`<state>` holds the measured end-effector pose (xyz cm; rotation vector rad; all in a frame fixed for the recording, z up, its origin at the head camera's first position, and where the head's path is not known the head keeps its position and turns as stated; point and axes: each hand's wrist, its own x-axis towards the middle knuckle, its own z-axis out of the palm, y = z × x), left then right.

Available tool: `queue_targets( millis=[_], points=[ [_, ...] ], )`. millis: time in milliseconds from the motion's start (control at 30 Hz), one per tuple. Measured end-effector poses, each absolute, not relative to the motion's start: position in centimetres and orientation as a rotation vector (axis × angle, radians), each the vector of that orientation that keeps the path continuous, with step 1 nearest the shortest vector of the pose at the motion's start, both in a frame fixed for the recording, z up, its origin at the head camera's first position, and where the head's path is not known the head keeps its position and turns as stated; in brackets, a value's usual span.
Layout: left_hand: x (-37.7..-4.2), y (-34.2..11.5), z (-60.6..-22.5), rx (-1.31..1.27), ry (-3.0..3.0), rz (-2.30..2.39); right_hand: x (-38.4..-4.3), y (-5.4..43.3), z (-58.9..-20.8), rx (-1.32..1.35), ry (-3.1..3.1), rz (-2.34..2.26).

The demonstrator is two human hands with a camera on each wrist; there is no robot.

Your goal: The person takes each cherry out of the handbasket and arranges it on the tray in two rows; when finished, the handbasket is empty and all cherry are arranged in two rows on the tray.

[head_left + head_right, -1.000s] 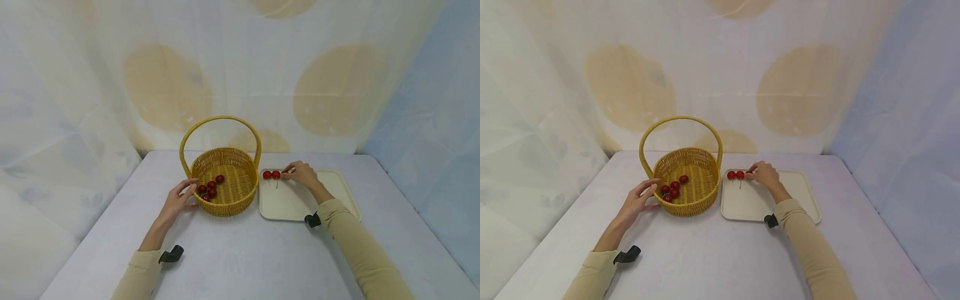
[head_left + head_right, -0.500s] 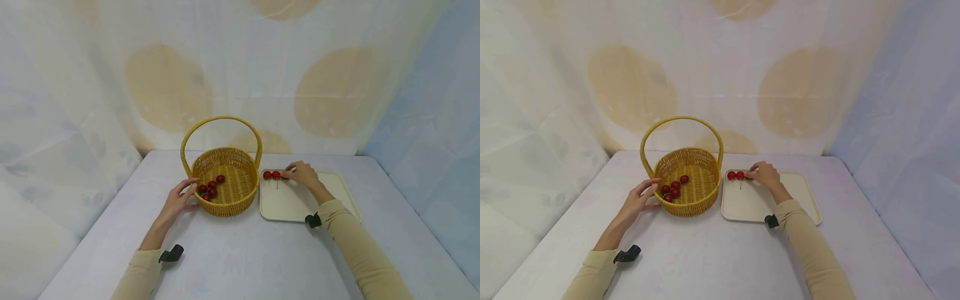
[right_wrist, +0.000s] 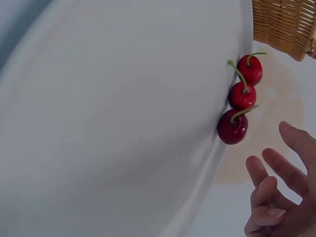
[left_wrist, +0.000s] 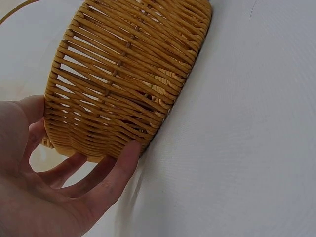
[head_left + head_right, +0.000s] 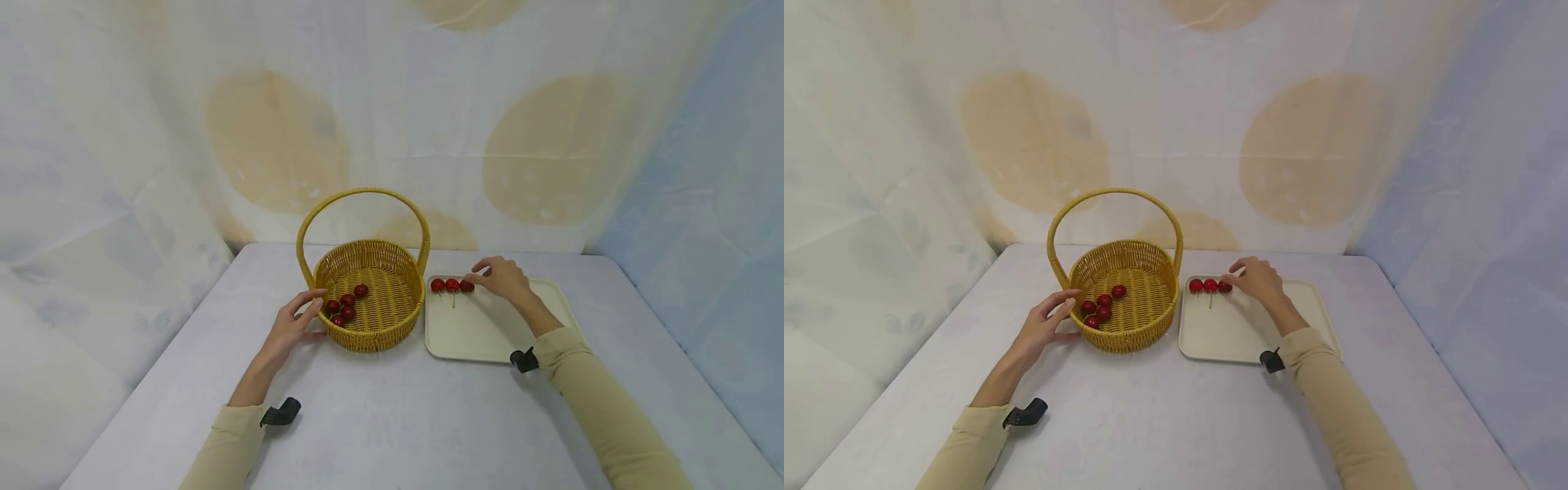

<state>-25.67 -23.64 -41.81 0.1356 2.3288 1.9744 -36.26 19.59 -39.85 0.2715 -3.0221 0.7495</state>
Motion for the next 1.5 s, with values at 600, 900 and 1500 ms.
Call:
queue_targets(
  millis=[600, 900, 1500],
  points=[
    [-26.7, -24.1, -44.4, 0.162, 2.349, 1.981, -33.9, 16.2, -37.4, 0.491, -2.943, 0.774],
    [-27.0, -24.1, -44.1, 0.151, 2.336, 1.981, -32.2, 13.0, -36.0, 0.672, -2.898, 0.805],
    [-26.7, -24.3, -44.2, 0.169, 2.345, 1.997, -31.2, 7.4, -36.1, 0.872, -2.854, 0.79]
  ],
)
